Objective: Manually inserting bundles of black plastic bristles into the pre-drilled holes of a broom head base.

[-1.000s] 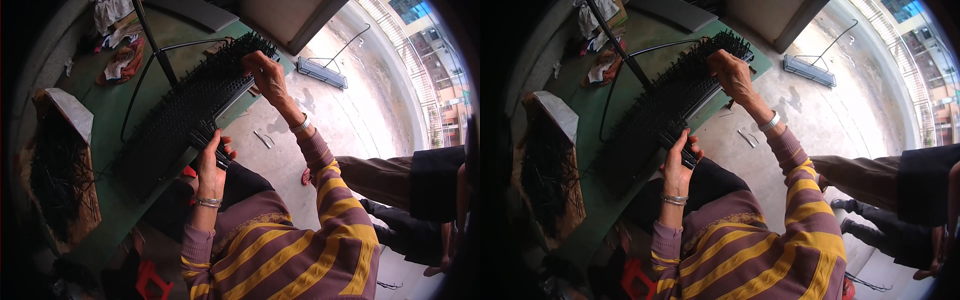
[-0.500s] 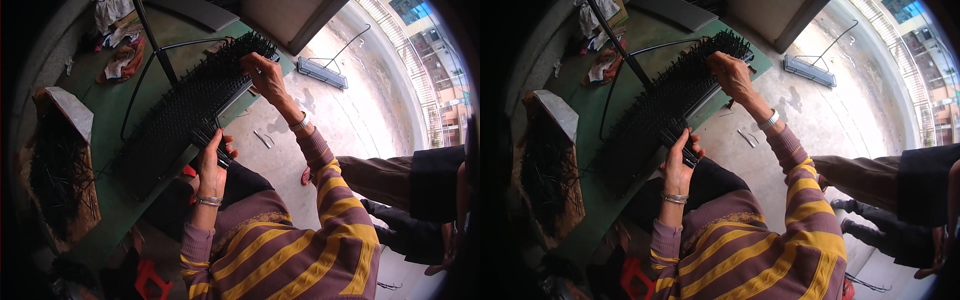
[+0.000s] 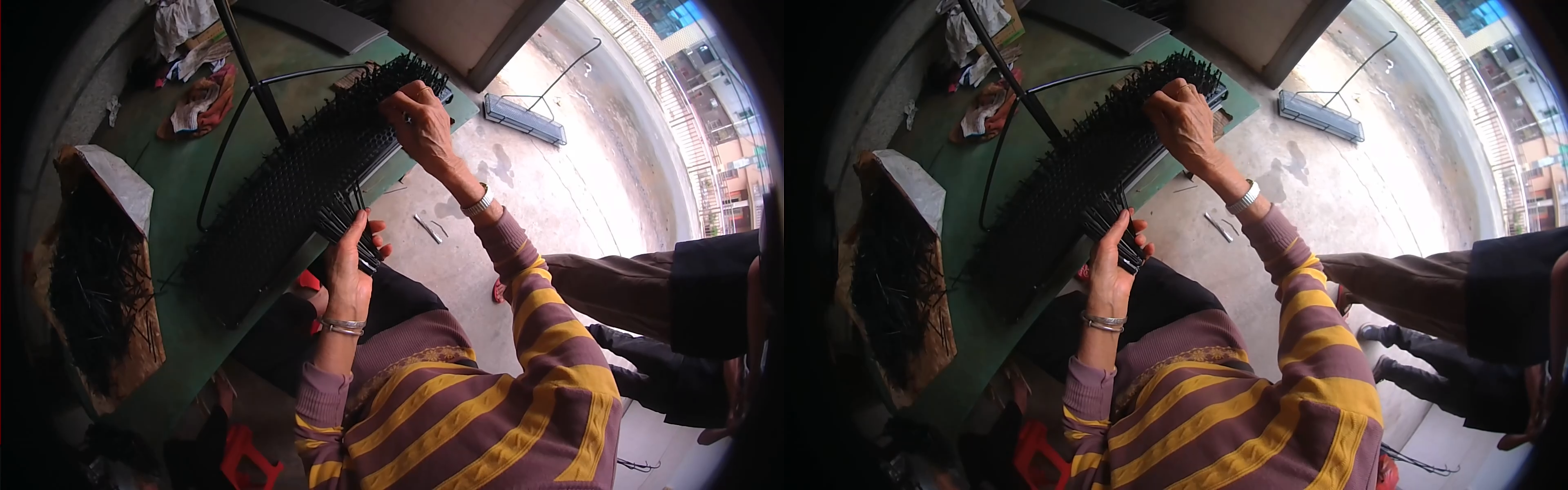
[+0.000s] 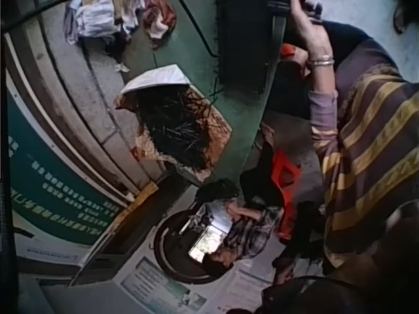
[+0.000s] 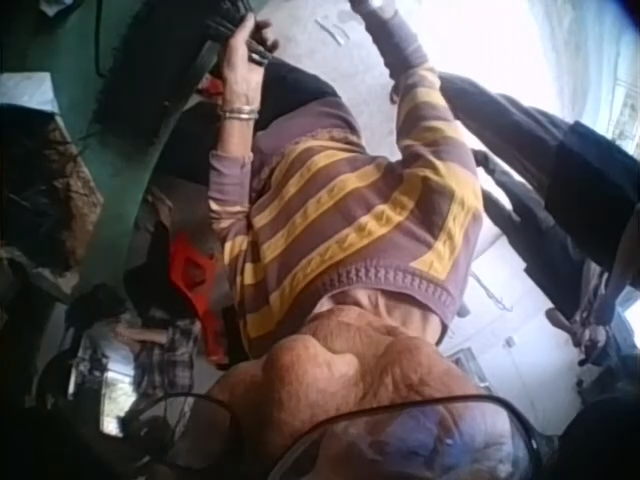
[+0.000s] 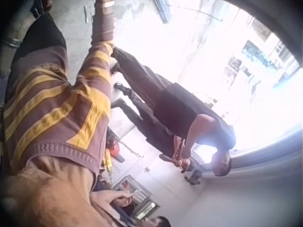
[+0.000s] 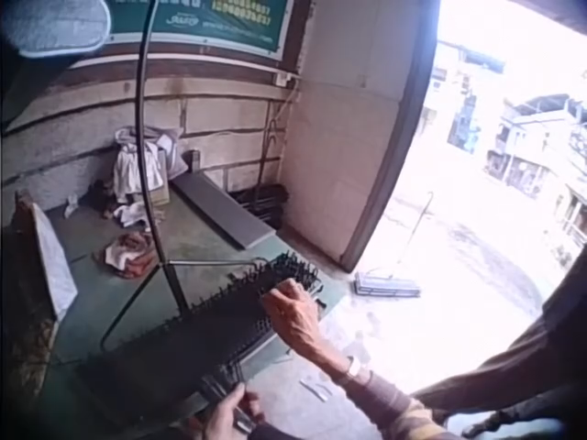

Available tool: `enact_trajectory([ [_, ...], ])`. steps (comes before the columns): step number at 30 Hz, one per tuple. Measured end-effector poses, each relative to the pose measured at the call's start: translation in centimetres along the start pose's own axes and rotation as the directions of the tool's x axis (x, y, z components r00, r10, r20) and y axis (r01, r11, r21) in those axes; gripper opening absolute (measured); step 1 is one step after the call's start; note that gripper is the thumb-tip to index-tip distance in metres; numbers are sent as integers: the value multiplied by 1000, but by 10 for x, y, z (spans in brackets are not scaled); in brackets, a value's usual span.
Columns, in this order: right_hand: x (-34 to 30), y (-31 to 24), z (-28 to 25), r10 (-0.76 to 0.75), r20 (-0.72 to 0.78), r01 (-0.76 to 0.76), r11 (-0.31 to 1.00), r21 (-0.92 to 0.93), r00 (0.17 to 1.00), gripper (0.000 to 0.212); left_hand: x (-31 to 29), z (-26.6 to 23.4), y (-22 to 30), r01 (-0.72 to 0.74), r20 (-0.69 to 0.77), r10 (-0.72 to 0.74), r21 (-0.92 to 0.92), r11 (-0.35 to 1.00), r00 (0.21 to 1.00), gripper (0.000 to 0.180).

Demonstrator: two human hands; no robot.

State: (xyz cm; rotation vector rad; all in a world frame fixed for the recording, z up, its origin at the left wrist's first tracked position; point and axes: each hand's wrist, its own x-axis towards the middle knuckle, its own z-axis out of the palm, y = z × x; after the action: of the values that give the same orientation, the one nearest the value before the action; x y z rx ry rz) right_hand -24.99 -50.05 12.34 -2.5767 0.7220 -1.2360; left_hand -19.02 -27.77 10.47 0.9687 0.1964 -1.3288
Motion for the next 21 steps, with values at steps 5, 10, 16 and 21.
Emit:
enact_trajectory([
  [5,-7,-11,-5,-14,-2,14,999,-38,1000,6,-1,3,2,-6,-6,6,-1,1000,1000,16],
  [10,-13,-3,1,145,-9,-145,989,12,989,5,-2,4,3,-18,-6,18,3,1000,1000,16],
  [16,-13,-13,3,113,57,-102,982,-158,992,9,-6,8,6,-34,-20,34,-8,999,999,15],
  [21,-26,-25,-2,35,44,-16,928,-371,998,18,-6,7,5,-36,-27,36,7,999,999,16],
])
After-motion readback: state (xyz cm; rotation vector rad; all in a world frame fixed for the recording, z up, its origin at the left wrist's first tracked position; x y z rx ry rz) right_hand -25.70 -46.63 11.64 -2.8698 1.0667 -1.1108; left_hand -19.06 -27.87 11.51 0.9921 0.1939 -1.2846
